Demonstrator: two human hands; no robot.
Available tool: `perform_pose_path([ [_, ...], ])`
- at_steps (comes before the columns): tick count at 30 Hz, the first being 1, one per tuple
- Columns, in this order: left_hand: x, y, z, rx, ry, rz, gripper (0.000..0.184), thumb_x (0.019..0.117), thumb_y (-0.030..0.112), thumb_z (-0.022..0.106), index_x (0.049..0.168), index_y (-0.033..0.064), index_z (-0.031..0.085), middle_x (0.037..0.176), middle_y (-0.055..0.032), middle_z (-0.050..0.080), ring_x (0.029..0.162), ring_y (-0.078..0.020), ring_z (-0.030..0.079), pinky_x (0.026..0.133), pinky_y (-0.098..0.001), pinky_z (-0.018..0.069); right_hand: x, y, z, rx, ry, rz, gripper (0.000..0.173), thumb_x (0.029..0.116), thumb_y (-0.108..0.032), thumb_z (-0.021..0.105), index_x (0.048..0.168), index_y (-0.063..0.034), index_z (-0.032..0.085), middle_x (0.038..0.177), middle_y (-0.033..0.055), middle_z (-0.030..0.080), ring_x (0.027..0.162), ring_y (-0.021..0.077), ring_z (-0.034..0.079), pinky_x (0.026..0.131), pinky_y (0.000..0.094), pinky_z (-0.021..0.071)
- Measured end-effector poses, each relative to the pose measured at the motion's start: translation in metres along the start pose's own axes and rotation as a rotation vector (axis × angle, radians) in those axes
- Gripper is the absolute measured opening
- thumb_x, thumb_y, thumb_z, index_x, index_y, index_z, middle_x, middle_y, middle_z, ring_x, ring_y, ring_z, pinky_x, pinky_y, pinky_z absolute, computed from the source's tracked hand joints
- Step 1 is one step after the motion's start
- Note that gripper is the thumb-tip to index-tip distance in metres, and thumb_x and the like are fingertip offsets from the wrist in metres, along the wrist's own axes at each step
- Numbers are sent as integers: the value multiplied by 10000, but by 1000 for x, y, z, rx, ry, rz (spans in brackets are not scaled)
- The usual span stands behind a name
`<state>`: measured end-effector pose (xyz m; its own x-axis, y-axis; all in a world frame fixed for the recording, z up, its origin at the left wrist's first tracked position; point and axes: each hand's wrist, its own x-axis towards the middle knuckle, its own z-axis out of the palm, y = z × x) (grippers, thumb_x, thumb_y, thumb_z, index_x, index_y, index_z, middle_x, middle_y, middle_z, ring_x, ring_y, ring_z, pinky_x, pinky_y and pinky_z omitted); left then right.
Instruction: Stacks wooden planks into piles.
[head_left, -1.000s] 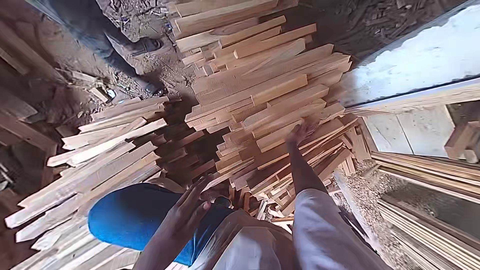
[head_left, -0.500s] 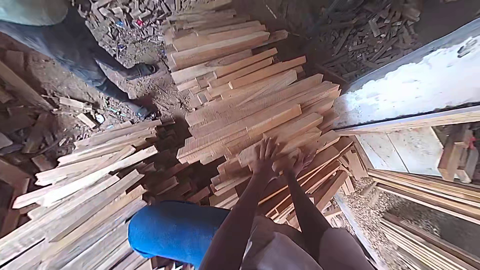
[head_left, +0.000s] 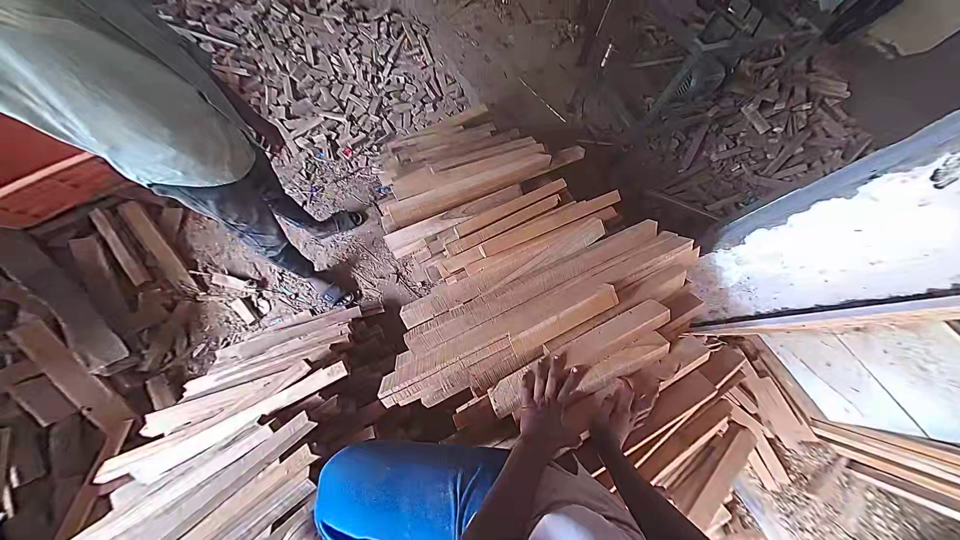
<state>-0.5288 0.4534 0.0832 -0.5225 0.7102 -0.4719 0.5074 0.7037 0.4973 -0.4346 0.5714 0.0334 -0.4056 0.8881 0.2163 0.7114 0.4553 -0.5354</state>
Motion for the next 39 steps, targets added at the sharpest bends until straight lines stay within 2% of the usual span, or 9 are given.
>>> perform_pose_path([
  [12,0,0,7,43,122,35,1233,629,535,880,1637,394,185,1728,-74,110,1566,-418,100,1153,-705,197,1,11,4,-50,44,-57,481,862,-244,524,1303,-91,639,1643,335,175,1509,584,122,1063,794,251],
  [18,4,-3,10,80,134,35,1325,539,664,879,1636,396,186,1728,-65,112,1565,-409,115,1143,-710,224,8,19,-30,31,-253,-126,606,842,-265,578,1415,-69,567,1628,412,29,1476,665,-7,1110,810,140],
  [21,2,-3,16,130,140,38,1292,584,612,879,1637,407,160,1730,-62,103,1562,-407,135,1145,-689,243,18,18,-75,-123,-369,-144,599,853,-240,633,1429,-83,575,1601,388,215,1421,663,243,1057,795,282],
  [24,1,-7,18,122,274,89,1164,652,241,909,1618,391,276,1698,-91,237,1522,-435,260,1111,-693,309,39,17,-87,-215,-322,-317,595,899,-316,591,1442,-73,564,1580,376,293,1378,685,288,1028,818,260],
  [26,-1,-10,19,111,305,103,1156,646,286,910,1616,379,289,1689,-104,262,1512,-442,282,1116,-696,311,60,7,-84,-240,-305,-575,526,938,-341,607,1403,-95,625,1542,375,376,1421,637,306,1097,798,238],
  [28,-3,-8,19,94,302,101,1143,650,301,912,1613,373,302,1684,-109,273,1505,-452,293,1111,-699,309,80,-15,-71,-247,-235,-847,438,974,-397,542,1357,-235,679,1505,320,473,1422,587,366,1076,771,306],
  [33,-5,-7,15,109,253,96,1134,674,310,892,1624,365,276,1700,-100,230,1514,-462,263,1116,-701,300,99,-22,-26,-299,-524,-1013,551,983,-456,566,1486,-229,567,1624,228,361,1518,468,284,1156,730,254],
  [36,0,-10,15,113,273,96,1138,658,291,899,1620,357,294,1700,-83,236,1519,-441,263,1122,-687,301,104,-5,-8,-323,-453,-1160,572,947,-500,544,1448,-230,603,1577,135,475,1490,393,385,1115,730,296],
  [39,-4,-8,18,93,184,81,1176,670,279,897,1635,370,230,1717,-84,169,1541,-440,201,1143,-697,264,101,-1,-14,-286,-505,-1142,588,939,-487,580,1471,-237,576,1617,149,411,1515,408,326,1136,725,274],
])
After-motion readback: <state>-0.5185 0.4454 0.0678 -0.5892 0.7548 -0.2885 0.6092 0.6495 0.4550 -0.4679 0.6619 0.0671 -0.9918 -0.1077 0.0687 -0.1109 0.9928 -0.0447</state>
